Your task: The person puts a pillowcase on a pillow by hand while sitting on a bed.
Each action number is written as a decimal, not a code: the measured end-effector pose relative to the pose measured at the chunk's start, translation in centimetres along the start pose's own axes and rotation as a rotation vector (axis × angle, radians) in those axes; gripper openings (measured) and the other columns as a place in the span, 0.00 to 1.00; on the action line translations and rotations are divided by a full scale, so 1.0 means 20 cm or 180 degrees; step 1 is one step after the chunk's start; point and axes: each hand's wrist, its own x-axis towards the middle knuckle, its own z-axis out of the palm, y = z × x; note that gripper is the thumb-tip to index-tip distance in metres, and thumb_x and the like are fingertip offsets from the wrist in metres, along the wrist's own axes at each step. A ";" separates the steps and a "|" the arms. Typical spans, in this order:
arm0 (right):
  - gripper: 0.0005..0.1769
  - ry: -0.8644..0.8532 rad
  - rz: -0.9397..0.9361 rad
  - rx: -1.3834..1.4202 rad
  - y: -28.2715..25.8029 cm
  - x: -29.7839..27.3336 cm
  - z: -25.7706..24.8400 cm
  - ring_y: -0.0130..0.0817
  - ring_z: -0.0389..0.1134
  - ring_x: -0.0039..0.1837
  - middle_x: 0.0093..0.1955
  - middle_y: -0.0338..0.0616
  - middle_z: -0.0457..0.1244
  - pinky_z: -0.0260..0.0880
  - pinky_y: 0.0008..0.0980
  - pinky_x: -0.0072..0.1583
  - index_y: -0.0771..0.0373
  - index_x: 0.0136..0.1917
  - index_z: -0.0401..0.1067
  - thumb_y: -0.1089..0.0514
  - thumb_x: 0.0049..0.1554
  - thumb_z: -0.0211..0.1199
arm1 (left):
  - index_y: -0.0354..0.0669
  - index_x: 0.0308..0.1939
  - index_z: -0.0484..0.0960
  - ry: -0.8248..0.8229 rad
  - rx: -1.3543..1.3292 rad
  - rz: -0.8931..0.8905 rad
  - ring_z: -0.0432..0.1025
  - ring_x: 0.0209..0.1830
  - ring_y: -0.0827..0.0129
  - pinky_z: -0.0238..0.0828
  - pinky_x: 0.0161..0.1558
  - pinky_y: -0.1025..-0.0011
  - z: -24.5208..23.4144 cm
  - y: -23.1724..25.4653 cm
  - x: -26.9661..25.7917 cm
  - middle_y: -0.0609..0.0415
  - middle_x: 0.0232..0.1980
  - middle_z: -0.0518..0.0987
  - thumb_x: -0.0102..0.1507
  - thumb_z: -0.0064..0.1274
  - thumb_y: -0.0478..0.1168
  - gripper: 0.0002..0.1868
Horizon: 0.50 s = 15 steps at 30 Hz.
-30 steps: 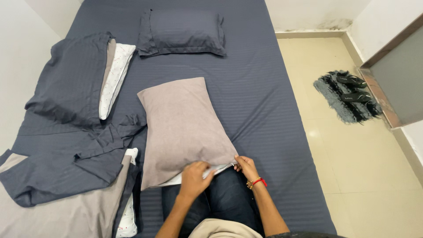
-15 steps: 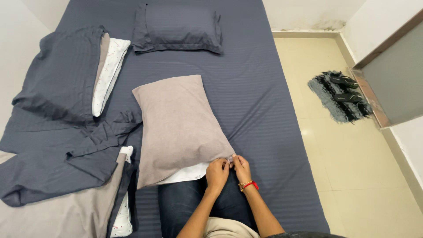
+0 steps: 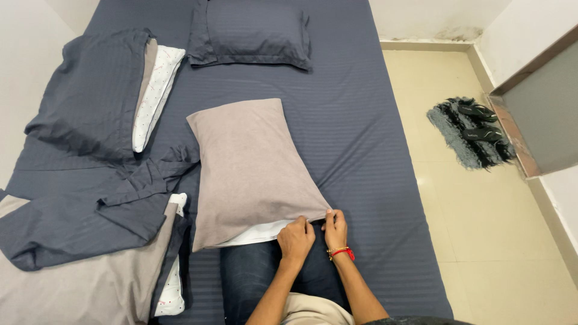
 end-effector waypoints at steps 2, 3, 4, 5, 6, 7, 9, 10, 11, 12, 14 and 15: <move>0.22 0.0047 0.0039 0.0089 0.00 0.01 0.00 0.25 0.62 0.30 0.29 0.39 0.63 0.62 0.32 0.35 0.66 0.43 0.70 0.44 0.65 0.54 | 0.42 0.32 0.85 0.0062 0.0139 -0.0015 0.77 0.25 0.46 0.73 0.29 0.52 -0.05 -0.05 0.00 0.44 0.27 0.82 0.60 0.54 0.42 0.09; 0.22 0.0059 0.0073 0.0017 -0.01 0.00 0.00 0.25 0.62 0.29 0.28 0.39 0.63 0.61 0.32 0.35 0.66 0.44 0.70 0.43 0.65 0.54 | 0.42 0.32 0.86 0.0015 0.0054 -0.0043 0.78 0.26 0.47 0.73 0.30 0.52 -0.08 -0.06 0.00 0.44 0.27 0.82 0.60 0.55 0.42 0.09; 0.22 0.0076 0.0111 -0.0047 -0.03 0.00 0.00 0.25 0.63 0.29 0.27 0.40 0.63 0.61 0.33 0.35 0.66 0.44 0.70 0.43 0.65 0.54 | 0.43 0.31 0.86 -0.0035 -0.0024 -0.0063 0.78 0.26 0.47 0.73 0.30 0.53 -0.10 -0.07 -0.01 0.45 0.27 0.83 0.60 0.55 0.43 0.09; 0.21 0.0077 0.0032 -0.0194 -0.06 -0.01 0.00 0.29 0.64 0.30 0.29 0.42 0.63 0.62 0.33 0.37 0.65 0.45 0.70 0.44 0.65 0.54 | 0.43 0.31 0.86 -0.0086 -0.0103 -0.0082 0.78 0.27 0.48 0.73 0.31 0.53 -0.13 -0.08 -0.02 0.45 0.27 0.83 0.60 0.56 0.43 0.09; 0.19 0.0063 -0.0037 -0.0346 -0.10 -0.03 0.00 0.32 0.65 0.32 0.30 0.44 0.64 0.64 0.33 0.39 0.64 0.47 0.69 0.45 0.66 0.54 | 0.43 0.31 0.86 -0.0057 -0.0163 -0.0039 0.78 0.27 0.48 0.73 0.31 0.54 -0.15 -0.07 -0.03 0.45 0.28 0.83 0.60 0.56 0.43 0.09; 0.17 0.0049 -0.0108 -0.0498 -0.15 -0.05 0.00 0.36 0.66 0.34 0.32 0.46 0.64 0.66 0.33 0.41 0.63 0.48 0.69 0.47 0.66 0.54 | 0.43 0.32 0.86 -0.0028 -0.0223 0.0004 0.78 0.28 0.48 0.73 0.32 0.54 -0.16 -0.05 -0.04 0.45 0.29 0.83 0.60 0.55 0.43 0.09; 0.12 0.0552 -0.1556 -0.0791 -0.26 -0.12 -0.01 0.42 0.64 0.50 0.49 0.52 0.63 0.65 0.37 0.52 0.66 0.53 0.67 0.56 0.60 0.56 | 0.43 0.33 0.86 0.0018 -0.0319 0.0074 0.78 0.29 0.48 0.73 0.32 0.54 -0.18 -0.03 -0.04 0.45 0.30 0.83 0.61 0.55 0.43 0.09; 0.14 0.0804 -0.2302 -0.0915 -0.33 -0.15 -0.02 0.45 0.64 0.58 0.57 0.55 0.62 0.64 0.38 0.58 0.67 0.56 0.66 0.60 0.57 0.57 | 0.43 0.33 0.86 0.0041 -0.0355 0.0123 0.78 0.30 0.47 0.73 0.33 0.54 -0.19 -0.03 -0.03 0.45 0.31 0.83 0.61 0.55 0.43 0.09; 0.16 0.0700 -0.2522 -0.1094 -0.39 -0.20 -0.03 0.45 0.63 0.59 0.57 0.53 0.63 0.61 0.41 0.60 0.66 0.55 0.67 0.61 0.53 0.58 | 0.43 0.34 0.86 0.0065 -0.0390 0.0171 0.78 0.30 0.47 0.73 0.33 0.54 -0.20 -0.03 -0.02 0.45 0.31 0.83 0.62 0.55 0.43 0.09; 0.18 0.0597 -0.2736 -0.1280 -0.44 -0.25 -0.05 0.46 0.62 0.61 0.58 0.52 0.63 0.58 0.45 0.62 0.64 0.54 0.68 0.62 0.49 0.59 | 0.42 0.34 0.85 0.0048 -0.0410 0.0177 0.78 0.30 0.47 0.72 0.33 0.53 -0.21 -0.03 -0.02 0.45 0.31 0.83 0.62 0.54 0.43 0.09; 0.20 0.0258 -0.3004 -0.1611 -0.51 -0.29 -0.04 0.43 0.63 0.61 0.56 0.46 0.65 0.54 0.50 0.64 0.60 0.53 0.70 0.62 0.45 0.62 | 0.42 0.33 0.84 0.0000 -0.0453 0.0197 0.78 0.30 0.47 0.72 0.33 0.53 -0.20 -0.03 -0.02 0.44 0.31 0.83 0.62 0.54 0.43 0.09; 0.18 0.0021 -0.3055 -0.1755 -0.52 -0.28 -0.03 0.39 0.65 0.59 0.53 0.41 0.66 0.53 0.53 0.64 0.58 0.52 0.72 0.62 0.46 0.64 | 0.42 0.33 0.84 0.0040 -0.0445 0.0221 0.78 0.30 0.47 0.72 0.33 0.53 -0.20 -0.03 -0.02 0.44 0.30 0.83 0.62 0.54 0.42 0.09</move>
